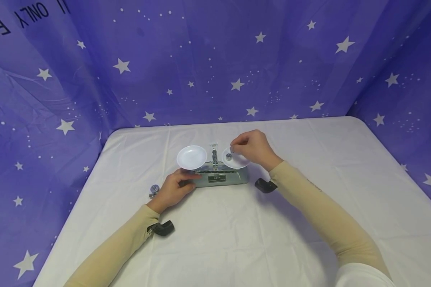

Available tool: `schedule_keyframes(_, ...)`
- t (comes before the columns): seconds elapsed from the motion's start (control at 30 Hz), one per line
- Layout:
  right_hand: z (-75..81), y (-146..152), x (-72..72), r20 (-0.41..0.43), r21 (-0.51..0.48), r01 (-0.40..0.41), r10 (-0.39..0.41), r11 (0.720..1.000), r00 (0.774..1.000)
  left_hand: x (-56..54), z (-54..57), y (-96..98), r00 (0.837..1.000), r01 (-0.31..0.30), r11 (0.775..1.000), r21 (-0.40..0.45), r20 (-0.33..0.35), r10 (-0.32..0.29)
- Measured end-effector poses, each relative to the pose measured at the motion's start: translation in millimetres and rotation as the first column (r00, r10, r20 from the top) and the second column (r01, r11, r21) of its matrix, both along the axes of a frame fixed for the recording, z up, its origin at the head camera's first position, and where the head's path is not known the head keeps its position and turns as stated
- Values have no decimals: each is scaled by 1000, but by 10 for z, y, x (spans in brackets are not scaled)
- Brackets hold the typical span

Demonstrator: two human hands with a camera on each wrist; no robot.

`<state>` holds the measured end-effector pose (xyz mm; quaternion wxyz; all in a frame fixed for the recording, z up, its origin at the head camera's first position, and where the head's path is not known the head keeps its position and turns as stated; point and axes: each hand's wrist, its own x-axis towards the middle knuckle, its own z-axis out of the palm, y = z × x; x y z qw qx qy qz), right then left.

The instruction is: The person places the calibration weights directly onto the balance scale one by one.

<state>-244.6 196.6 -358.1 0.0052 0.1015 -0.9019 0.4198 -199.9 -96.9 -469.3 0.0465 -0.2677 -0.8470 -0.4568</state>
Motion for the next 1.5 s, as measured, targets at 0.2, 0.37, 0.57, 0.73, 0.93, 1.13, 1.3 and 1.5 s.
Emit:
schedule_keyframes(0.2,-12,-26,-2,-8,10,-12,13,1000,1000,7,10,4,1000,-4,1000,-8,-6,4)
schedule_keyframes(0.37,-28,-46,-4,-8,24,-5,5,1000,1000,5,4,6,1000,-5,1000,-6,-3,5)
schedule_keyframes(0.57,-49,-57,-1,-7,31,-12,12,999,1000,0,5,7,1000,-8,1000,-9,3,8)
schedule_keyframes(0.73,-49,-64,7,-4,29,-17,17,999,1000,3,7,10,1000,-10,1000,-9,10,10)
schedule_keyframes(0.93,-44,-73,10,-11,23,-19,19,1000,1000,5,10,9,1000,-10,1000,-13,2,10)
schedule_keyframes(1.13,-48,-80,9,-18,30,-19,20,999,1000,8,15,7,1000,-11,1000,-17,4,11)
schedule_keyframes(1.3,-51,-84,10,-9,32,-12,12,999,1000,12,16,3,1000,-11,1000,-18,3,11)
schedule_keyframes(1.5,-20,-66,22,-2,33,-3,3,999,1000,13,23,7,1000,-8,1000,-13,11,8)
